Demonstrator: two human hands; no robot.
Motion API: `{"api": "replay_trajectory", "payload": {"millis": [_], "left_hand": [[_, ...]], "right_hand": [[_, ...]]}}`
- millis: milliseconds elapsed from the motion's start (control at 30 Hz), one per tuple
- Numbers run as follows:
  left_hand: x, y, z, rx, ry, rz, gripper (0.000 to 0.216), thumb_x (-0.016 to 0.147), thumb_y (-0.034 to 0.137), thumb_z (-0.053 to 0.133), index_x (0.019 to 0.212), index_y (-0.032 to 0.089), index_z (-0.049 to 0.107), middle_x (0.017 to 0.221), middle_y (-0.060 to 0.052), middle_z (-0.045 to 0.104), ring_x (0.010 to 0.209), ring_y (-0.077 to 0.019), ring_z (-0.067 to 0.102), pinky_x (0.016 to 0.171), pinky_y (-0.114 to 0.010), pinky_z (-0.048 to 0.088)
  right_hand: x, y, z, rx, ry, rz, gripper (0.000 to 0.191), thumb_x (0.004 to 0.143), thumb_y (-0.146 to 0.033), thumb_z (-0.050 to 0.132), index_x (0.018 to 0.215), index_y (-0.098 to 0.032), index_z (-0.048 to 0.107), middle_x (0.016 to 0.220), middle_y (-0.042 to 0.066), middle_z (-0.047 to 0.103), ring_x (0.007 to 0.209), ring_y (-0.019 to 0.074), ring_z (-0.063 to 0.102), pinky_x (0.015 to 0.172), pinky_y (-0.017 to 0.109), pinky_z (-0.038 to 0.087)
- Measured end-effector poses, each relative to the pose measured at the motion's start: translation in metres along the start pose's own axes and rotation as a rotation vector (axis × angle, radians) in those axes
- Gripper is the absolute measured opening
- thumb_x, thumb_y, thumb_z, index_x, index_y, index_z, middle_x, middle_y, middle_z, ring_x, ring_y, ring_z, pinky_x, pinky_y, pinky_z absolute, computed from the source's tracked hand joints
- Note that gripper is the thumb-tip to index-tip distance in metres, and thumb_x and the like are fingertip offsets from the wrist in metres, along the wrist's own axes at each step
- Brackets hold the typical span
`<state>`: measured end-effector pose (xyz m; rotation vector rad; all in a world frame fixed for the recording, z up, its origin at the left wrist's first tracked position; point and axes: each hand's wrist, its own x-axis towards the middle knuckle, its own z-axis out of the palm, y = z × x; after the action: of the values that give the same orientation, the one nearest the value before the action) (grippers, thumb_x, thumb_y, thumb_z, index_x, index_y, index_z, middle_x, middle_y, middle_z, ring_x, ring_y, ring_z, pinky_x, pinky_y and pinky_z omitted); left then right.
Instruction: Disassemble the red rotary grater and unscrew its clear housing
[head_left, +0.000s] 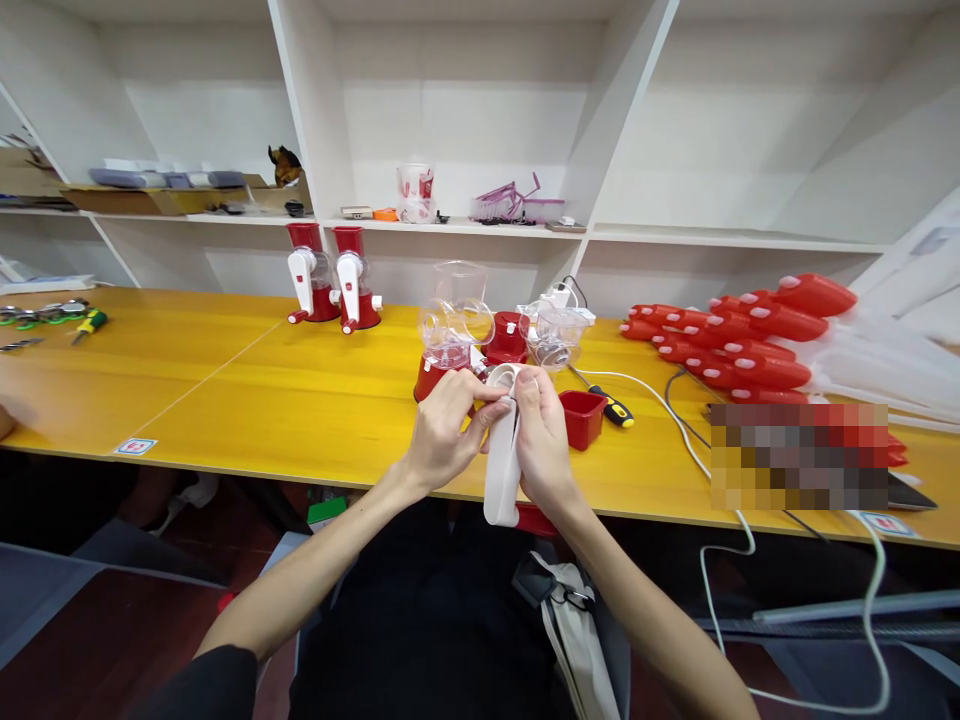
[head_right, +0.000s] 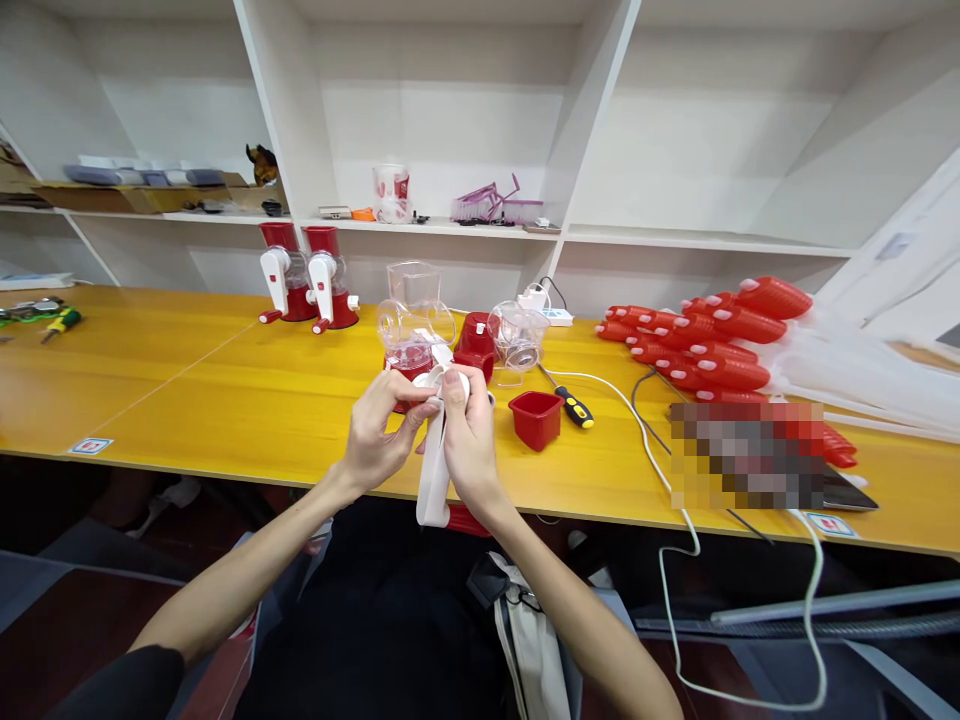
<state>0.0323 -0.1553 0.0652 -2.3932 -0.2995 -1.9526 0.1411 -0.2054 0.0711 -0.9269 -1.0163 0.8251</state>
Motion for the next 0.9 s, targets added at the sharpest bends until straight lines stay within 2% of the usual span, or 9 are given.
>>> {"api": "replay_trajectory", "payload": {"millis": [333,567,733,900], "left_hand": [[-0.0038,0.0023,0.0039,0.058,0.063,0.028,0.002,0.096,0.017,0.062,0.098,0.018,0.062,0.077,0.000,0.064,0.070,-0.0112,0.055,0.062,-0.024,0.046],[-0.0062,0.0047,0.0060,0.093,0.076,0.027,0.002,0.097,0.020,0.061,0.098,0.018,0.060,0.080,-0.001,0.066,0.068,-0.0112,0.057,0.064,-0.025,0.047],[-0.0042,0.0038,0.0043,0.109,0.051,0.023,0.012,0.096,0.030,0.064,0.099,0.019,0.060,0.078,0.000,0.066,0.070,-0.0125,0.058,0.065,-0.026,0.047],[-0.0060,0.0015,0.0060,0.113,0.067,0.019,0.009,0.098,0.028,0.060,0.095,0.019,0.058,0.078,0.000,0.064,0.072,-0.0128,0.057,0.065,-0.025,0.047]], "right_hand": [[0.0016,0.0004,0.0004,0.029,0.035,-0.030,0.053,0.083,-0.071,0.054,0.096,-0.021,0.043,0.070,-0.006,0.045,0.051,0.0004,0.038,0.046,0.015,0.043],[0.0011,-0.0023,-0.0013,0.026,0.039,-0.049,0.052,0.082,-0.070,0.057,0.093,-0.021,0.043,0.067,-0.006,0.042,0.053,0.0020,0.039,0.049,0.016,0.042],[0.0017,-0.0048,-0.0005,0.014,0.034,-0.053,0.052,0.082,-0.070,0.057,0.091,-0.020,0.044,0.067,-0.005,0.042,0.054,0.0021,0.039,0.048,0.015,0.039],[0.0011,-0.0051,0.0008,-0.007,0.042,-0.056,0.052,0.082,-0.069,0.058,0.090,-0.019,0.045,0.069,-0.005,0.045,0.056,0.0018,0.039,0.049,0.015,0.038]]}}
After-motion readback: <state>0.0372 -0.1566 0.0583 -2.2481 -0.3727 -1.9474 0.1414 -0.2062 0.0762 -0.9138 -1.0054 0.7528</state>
